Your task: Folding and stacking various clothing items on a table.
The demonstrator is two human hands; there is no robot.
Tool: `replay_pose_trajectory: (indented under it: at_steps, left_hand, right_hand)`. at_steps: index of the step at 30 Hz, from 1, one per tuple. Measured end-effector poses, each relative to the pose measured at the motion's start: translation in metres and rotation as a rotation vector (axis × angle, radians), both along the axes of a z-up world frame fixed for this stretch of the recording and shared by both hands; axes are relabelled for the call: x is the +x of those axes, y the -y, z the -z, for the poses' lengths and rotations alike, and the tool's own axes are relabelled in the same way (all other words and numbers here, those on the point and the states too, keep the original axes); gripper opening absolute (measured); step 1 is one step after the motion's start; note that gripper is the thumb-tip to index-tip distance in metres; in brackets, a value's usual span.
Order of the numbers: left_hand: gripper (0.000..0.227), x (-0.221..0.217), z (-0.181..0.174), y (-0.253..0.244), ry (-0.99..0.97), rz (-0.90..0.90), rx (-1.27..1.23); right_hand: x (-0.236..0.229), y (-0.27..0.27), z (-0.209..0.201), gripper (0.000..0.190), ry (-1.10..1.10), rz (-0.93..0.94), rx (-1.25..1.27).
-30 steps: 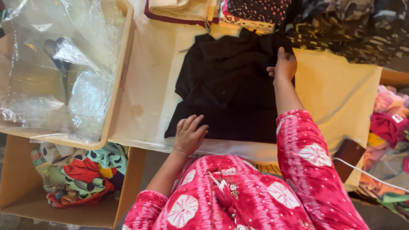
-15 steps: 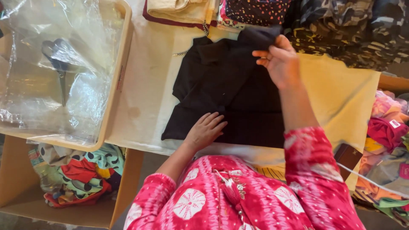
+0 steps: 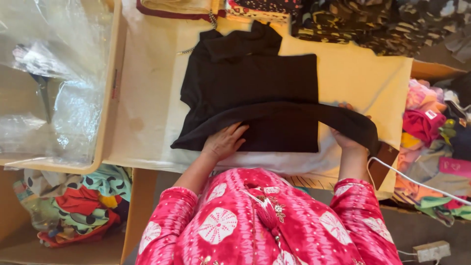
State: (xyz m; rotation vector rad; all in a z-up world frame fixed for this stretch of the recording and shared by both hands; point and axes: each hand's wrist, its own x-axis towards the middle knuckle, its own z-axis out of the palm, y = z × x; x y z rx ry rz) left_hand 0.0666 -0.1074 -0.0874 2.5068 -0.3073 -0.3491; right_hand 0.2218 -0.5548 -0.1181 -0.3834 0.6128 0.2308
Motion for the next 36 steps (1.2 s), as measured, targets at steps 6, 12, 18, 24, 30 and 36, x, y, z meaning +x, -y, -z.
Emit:
replay_pose_trajectory:
  at_steps: [6, 12, 18, 24, 30, 36]
  left_hand:
    - [0.048, -0.012, 0.013, -0.005, 0.267, -0.041, -0.006]
    - [0.048, -0.028, 0.006, -0.023, 0.614, -0.287, 0.126]
    - [0.066, -0.013, -0.011, -0.036, 0.603, -0.511, 0.237]
    - [0.073, 0.005, -0.022, -0.036, 0.396, -0.501, 0.143]
    - [0.035, -0.002, -0.023, -0.032, 0.497, -0.476, 0.121]
    - [0.021, -0.023, -0.016, -0.032, 0.572, -0.421, 0.139]
  right_hand:
    - [0.01, 0.008, -0.007, 0.074, 0.133, -0.209, -0.238]
    - [0.03, 0.085, 0.082, 0.052, 0.161, -0.237, -0.187]
    - [0.002, 0.063, 0.037, 0.071, -0.24, 0.129, -0.322]
    - [0.001, 0.028, -0.016, 0.085, -0.353, 0.208, -0.53]
    - [0.032, 0.111, 0.069, 0.045, -0.179, 0.105, -0.646]
    - [0.012, 0.116, 0.036, 0.033, -0.04, 0.247, -0.469]
